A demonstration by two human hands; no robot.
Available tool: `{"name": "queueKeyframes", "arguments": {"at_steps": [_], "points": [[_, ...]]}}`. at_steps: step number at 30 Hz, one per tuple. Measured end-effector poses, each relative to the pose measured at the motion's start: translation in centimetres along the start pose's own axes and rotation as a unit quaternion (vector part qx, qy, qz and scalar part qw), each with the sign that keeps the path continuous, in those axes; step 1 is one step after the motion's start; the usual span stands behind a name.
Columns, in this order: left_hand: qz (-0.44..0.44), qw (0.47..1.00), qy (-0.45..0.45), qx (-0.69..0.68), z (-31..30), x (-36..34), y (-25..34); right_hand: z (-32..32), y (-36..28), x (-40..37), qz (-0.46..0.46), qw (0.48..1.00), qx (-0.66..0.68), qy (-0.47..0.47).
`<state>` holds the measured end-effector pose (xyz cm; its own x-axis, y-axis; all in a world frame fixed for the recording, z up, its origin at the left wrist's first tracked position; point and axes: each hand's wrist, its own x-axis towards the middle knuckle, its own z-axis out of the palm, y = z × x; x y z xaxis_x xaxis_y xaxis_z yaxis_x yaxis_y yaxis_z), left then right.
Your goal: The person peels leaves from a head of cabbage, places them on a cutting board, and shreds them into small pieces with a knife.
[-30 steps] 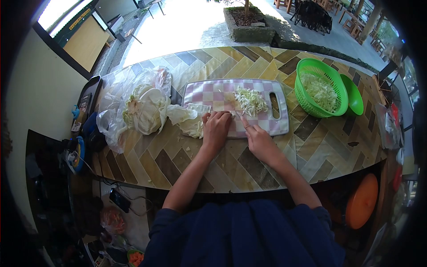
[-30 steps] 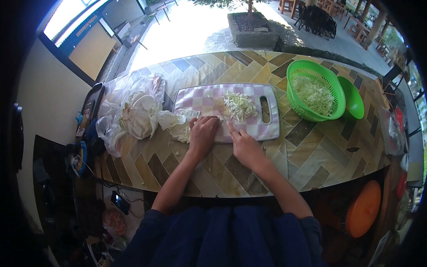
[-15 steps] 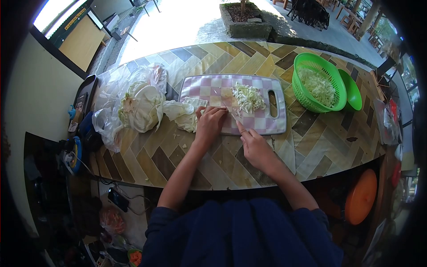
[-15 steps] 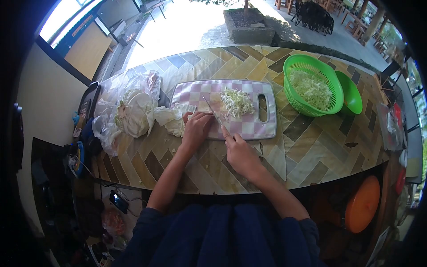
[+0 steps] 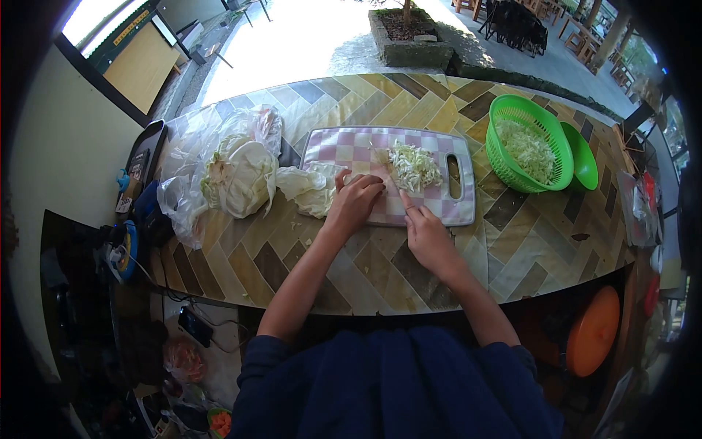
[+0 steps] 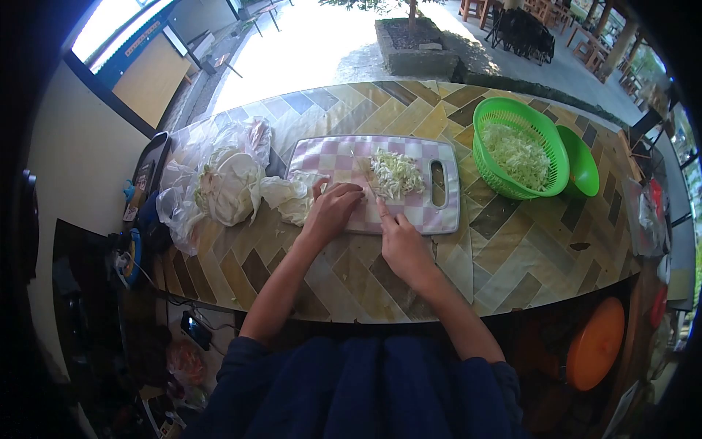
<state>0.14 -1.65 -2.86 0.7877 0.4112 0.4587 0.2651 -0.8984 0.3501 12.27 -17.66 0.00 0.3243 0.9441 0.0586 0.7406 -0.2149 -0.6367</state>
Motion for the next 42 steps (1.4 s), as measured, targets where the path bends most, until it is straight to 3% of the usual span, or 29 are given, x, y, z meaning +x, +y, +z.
{"name": "queueKeyframes", "arguments": {"at_steps": [3,22,28,37,42], "points": [[-0.015,0.999,-0.032,0.015,-0.2,0.0,-0.1,-0.1,0.5,0.1,-0.001,1.000,0.011,0.015],[-0.032,0.999,0.023,0.024,0.4,-1.1,0.4,0.1,0.0,-0.4,-0.038,0.998,-0.001,-0.046],[-0.049,0.998,0.030,0.015,0.4,-1.0,0.8,2.4,0.1,1.6,-0.034,0.999,-0.002,0.017],[-0.050,0.997,0.047,0.025,0.6,-1.1,1.0,-0.1,0.8,-0.3,-0.056,0.996,0.074,0.003],[-0.053,0.997,0.050,0.016,0.4,-1.1,1.1,-0.6,0.3,-1.2,-0.068,0.997,0.020,-0.020]]}}
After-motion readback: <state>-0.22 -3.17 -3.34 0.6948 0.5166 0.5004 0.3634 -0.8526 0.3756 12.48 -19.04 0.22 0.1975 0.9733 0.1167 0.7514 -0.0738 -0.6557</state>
